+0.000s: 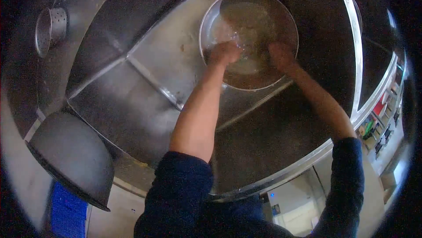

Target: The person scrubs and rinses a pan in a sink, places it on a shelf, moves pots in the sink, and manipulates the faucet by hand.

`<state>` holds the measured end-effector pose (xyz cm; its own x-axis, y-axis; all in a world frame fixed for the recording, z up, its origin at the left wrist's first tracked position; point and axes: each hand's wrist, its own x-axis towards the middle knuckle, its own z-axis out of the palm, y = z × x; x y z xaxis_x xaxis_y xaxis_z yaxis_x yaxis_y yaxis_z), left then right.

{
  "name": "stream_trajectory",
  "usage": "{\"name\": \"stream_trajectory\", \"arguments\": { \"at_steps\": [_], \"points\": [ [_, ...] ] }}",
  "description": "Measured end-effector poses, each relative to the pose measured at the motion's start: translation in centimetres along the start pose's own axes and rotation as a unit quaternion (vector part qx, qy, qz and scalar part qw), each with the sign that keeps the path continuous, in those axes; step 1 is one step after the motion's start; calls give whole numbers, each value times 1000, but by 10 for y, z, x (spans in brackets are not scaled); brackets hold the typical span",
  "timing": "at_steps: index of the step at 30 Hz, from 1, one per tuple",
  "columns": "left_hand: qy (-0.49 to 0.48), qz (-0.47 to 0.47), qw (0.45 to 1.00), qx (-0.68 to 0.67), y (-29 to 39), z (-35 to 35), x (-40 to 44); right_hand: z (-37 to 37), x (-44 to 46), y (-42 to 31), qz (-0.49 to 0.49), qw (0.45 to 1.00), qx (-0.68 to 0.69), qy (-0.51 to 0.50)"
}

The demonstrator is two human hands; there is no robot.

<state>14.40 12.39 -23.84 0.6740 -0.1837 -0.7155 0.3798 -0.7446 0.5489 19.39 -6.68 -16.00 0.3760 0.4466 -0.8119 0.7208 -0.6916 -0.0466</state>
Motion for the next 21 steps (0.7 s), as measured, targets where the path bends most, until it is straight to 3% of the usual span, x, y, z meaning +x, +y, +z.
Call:
{"name": "stream_trajectory", "arguments": {
  "at_steps": [3, 5, 6, 8, 9, 11, 12, 14, 15, 16, 17, 18, 19, 21],
  "points": [
    [-11, -18, 1000, -19, 12, -7, -11, 32, -8, -44, -48, 978, 196, 44],
    [54, 48, 995, 64, 11, 1, -11, 42, 11, -78, -44, 942, 329, 55],
    [56, 49, 995, 66, 11, 3, -8, 52, 19, -95, -44, 942, 328, 58],
    [74, 74, 992, 77, 14, 7, -2, 68, 29, -119, 13, 791, 554, 259],
    [78, 70, 991, 78, 15, 4, -2, 63, 30, -122, 7, 791, 553, 261],
    [-11, 13, 1000, 26, 23, -3, -9, 51, 22, -127, -65, 756, 584, 289],
    [-7, 15, 999, 30, 27, 4, -13, 49, 8, -123, -67, 754, 583, 294],
    [145, 80, 975, 147, 36, 10, -18, 47, -20, -92, -100, 939, 298, 143],
    [198, 99, 957, 187, 44, 7, -25, 50, -30, -70, -93, 962, 246, 73],
    [116, 71, 991, 8, 53, -4, -35, 51, -38, -48, -86, 977, 193, 5],
    [33, 43, 985, -166, 62, -20, -46, 48, -47, -32, -23, 981, 193, -14],
    [12, 112, 962, -248, 61, -37, -65, 45, -54, -21, 37, 980, 195, -30],
    [-14, 179, 928, -328, 54, -54, -89, 36, -67, -14, 36, 980, 197, -14],
    [261, 106, 948, -148, 26, -52, -129, 16, -108, -6, 129, 967, 206, 76]
  ]
}}
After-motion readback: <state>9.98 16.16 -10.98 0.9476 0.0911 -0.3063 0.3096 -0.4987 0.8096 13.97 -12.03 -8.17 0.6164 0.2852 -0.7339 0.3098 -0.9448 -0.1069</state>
